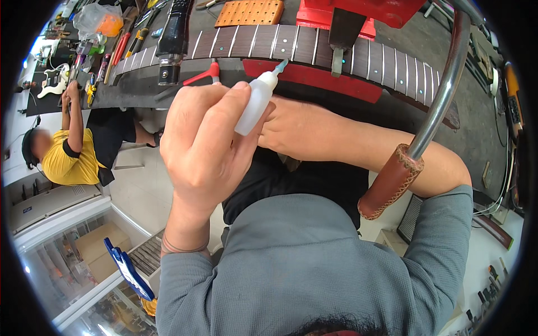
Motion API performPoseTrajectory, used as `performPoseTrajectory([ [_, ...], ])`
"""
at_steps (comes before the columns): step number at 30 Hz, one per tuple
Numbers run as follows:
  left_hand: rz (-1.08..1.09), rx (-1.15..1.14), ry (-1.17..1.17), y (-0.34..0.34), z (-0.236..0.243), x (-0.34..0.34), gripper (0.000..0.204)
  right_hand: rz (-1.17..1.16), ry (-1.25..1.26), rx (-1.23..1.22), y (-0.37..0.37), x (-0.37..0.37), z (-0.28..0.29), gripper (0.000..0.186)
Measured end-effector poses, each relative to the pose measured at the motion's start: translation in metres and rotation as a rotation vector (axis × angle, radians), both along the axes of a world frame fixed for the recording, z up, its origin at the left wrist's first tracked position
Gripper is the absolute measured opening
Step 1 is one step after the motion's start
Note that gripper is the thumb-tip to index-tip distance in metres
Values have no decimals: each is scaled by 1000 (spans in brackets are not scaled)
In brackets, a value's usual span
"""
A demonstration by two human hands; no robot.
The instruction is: The person applies adhesive to a guitar neck held in a red workbench vise and positions small components onto the fretboard by hand.
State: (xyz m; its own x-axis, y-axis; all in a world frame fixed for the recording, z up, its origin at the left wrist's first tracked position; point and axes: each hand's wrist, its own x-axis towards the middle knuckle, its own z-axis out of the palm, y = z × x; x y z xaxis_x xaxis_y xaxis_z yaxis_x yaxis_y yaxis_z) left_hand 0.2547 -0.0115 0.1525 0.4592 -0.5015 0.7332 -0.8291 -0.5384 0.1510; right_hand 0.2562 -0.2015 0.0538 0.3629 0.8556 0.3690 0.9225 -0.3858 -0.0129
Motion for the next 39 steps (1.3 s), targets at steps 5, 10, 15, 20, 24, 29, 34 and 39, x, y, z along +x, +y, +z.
performPoseTrajectory([
  [5,-7,8,37,-2,-5,11,44,-11,7,23,2,1,-5,24],
  [10,-30,18,13,-5,-8,19,42,-17,51,46,2,-1,-1,21],
  [15,-15,33,30,-8,-7,19,42,-22,12,79,2,-1,-3,20],
  [20,7,65,47,-9,-3,16,41,-29,-5,43,2,-1,-3,21],
  [24,-51,-3,-34,-10,-6,19,40,-34,8,14,1,-1,-2,21],
  [29,4,61,57,-7,0,8,39,-28,21,16,1,-1,-2,18],
  [34,10,71,38,-4,1,5,40,-18,-9,46,2,-1,-4,17],
  [39,31,78,73,-4,3,0,40,-16,-16,34,0,-2,2,16],
])
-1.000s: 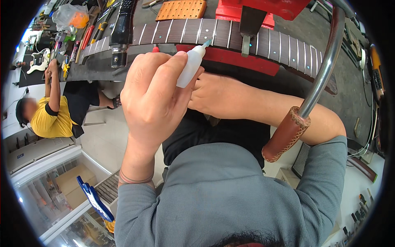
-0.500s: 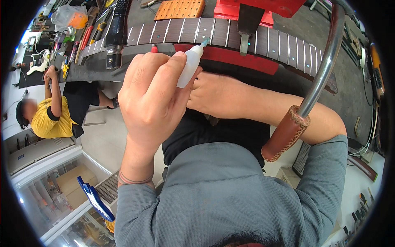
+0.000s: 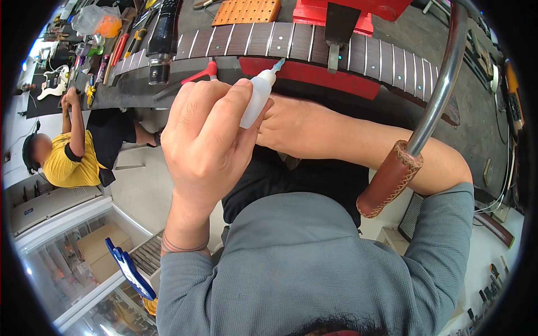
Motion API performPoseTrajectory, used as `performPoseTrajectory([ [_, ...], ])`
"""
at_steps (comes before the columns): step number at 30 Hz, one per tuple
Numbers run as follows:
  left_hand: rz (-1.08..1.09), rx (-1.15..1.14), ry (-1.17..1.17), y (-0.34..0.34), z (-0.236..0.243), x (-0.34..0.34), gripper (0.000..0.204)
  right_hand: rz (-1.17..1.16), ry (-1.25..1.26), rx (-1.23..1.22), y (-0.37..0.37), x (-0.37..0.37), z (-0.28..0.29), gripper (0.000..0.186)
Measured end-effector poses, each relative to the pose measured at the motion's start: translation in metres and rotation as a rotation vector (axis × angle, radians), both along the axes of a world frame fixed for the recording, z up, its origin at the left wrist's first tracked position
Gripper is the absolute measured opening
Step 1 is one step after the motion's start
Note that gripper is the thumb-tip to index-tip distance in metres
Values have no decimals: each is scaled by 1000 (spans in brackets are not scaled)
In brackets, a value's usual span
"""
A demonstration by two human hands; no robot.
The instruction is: The person applies adhesive to a guitar neck held in a red workbench vise and positions small components onto the fretboard by hand.
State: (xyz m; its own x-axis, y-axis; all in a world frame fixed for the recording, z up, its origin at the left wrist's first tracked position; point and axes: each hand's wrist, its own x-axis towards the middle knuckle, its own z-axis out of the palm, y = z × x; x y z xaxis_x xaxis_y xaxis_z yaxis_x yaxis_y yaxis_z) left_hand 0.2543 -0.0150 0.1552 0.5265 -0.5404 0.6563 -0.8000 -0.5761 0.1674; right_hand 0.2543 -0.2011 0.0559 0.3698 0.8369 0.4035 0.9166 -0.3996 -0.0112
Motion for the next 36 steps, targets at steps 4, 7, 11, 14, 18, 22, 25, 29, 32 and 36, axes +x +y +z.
performPoseTrajectory([
  [4,-1,11,2,1,2,-3,40,0,22,-40,0,1,-1,16],
  [7,-26,-31,-27,4,-1,0,41,14,56,2,-1,1,-2,18],
  [11,14,-127,-98,6,-11,14,40,14,83,-44,1,2,2,23],
  [14,56,-141,-91,2,-12,25,39,7,60,-117,0,2,7,27],
  [18,38,-163,-66,-1,-19,42,38,-7,35,-120,0,1,10,28],
  [22,11,-166,-70,-4,-20,48,34,-18,35,-152,0,0,11,29],
  [25,64,-142,-77,-7,-20,47,33,-16,41,-142,-1,0,10,29],
  [29,59,-122,-77,-6,-19,49,34,-22,47,-146,0,0,9,30],
  [32,66,-133,-52,-8,-17,48,34,-12,65,-195,-1,0,13,36],
  [36,43,-118,-58,-8,-16,50,33,-26,56,-220,0,0,14,43],
])
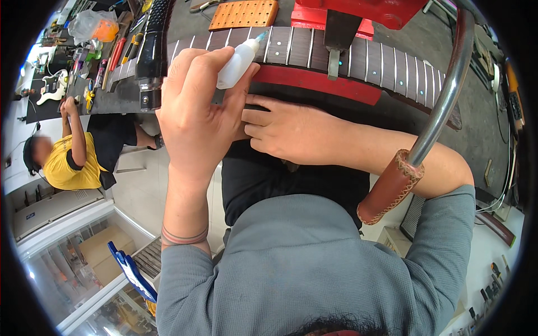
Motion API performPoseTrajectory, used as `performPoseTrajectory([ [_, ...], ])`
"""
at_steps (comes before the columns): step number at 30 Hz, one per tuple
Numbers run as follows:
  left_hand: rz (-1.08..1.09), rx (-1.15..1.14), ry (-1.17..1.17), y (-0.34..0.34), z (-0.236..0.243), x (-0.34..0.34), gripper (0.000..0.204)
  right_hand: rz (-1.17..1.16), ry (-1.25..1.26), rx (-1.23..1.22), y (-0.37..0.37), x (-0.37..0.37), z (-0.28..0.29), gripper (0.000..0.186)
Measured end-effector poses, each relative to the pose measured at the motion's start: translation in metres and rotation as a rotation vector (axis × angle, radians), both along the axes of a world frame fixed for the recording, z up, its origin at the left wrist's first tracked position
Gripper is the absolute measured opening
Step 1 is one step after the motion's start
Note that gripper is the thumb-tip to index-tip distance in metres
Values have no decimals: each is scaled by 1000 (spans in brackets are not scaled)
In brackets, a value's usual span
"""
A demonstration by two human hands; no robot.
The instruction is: The person applies adhesive to a guitar neck held in a red workbench vise and positions small components onto the fretboard by hand.
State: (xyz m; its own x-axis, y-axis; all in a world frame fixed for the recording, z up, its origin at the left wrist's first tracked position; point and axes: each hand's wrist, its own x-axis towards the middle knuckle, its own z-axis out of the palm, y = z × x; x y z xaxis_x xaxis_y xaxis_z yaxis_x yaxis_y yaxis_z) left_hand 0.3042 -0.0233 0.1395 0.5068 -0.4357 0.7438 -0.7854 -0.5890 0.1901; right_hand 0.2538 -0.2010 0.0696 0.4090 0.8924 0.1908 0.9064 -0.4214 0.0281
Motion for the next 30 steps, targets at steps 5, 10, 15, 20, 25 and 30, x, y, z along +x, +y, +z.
performPoseTrajectory([
  [5,-2,19,-10,-2,0,2,31,-7,4,37,1,0,-4,35],
  [10,-2,34,21,-2,2,-1,29,-3,10,36,0,0,-3,30],
  [15,-4,33,4,-1,3,-4,29,-4,-20,40,-1,0,-2,29],
  [20,8,73,27,3,7,-13,33,1,-39,71,-1,0,-5,29],
  [25,9,75,43,7,6,-17,35,7,-45,102,-1,-1,-7,29],
  [30,5,41,13,7,5,-19,34,18,-55,101,-2,0,-7,30],
])
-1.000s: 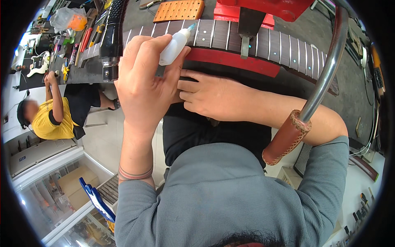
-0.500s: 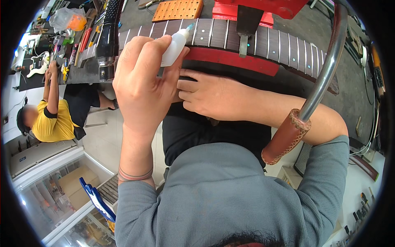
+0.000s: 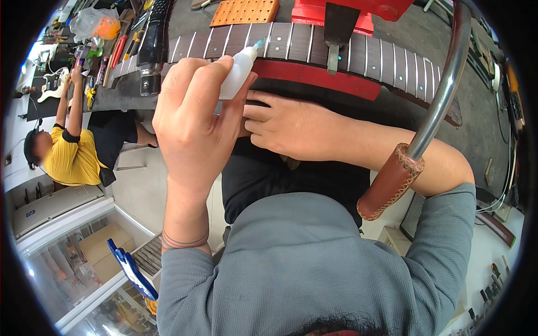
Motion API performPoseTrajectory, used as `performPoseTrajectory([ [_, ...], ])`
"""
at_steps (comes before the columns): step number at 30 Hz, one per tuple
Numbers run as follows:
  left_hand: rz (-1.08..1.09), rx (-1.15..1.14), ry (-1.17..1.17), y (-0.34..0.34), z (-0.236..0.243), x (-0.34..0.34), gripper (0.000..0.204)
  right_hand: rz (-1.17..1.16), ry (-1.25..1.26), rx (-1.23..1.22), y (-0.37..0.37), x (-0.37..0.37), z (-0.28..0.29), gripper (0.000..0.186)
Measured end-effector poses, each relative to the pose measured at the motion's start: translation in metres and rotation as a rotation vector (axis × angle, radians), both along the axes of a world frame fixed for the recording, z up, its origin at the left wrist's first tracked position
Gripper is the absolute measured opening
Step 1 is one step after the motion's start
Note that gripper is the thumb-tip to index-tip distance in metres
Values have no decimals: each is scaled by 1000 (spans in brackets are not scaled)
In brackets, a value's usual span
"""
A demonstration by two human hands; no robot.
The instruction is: The person applies adhesive to a guitar neck held in a red workbench vise and positions small components onto the fretboard by hand.
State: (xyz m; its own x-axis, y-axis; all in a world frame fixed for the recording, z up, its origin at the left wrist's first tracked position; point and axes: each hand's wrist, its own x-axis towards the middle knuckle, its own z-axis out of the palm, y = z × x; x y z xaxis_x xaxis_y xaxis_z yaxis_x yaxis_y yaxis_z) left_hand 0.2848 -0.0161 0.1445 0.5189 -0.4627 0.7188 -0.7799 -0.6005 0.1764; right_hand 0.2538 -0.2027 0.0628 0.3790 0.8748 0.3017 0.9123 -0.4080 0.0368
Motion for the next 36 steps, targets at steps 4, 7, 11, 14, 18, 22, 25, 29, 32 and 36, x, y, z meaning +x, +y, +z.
performPoseTrajectory([
  [4,10,-8,30,0,2,-6,37,4,23,16,-1,0,0,30],
  [7,25,7,22,4,1,-9,37,17,37,23,2,1,-2,29],
  [11,21,11,42,7,4,-11,37,14,27,35,2,1,-2,27],
  [14,-6,33,16,9,4,-12,38,15,30,10,1,1,0,25],
  [18,8,46,26,10,5,-16,38,13,28,37,2,1,-3,24],
  [22,17,64,26,12,7,-20,39,21,50,28,2,2,-3,24],
  [25,15,54,23,14,6,-21,40,28,71,23,3,2,-2,24],
  [29,7,58,22,15,6,-23,41,21,18,94,2,2,-2,16],
  [32,18,55,33,16,7,-26,41,21,74,-29,3,2,1,23],
  [36,32,65,21,14,9,-30,42,27,96,2,2,2,-1,23],
])
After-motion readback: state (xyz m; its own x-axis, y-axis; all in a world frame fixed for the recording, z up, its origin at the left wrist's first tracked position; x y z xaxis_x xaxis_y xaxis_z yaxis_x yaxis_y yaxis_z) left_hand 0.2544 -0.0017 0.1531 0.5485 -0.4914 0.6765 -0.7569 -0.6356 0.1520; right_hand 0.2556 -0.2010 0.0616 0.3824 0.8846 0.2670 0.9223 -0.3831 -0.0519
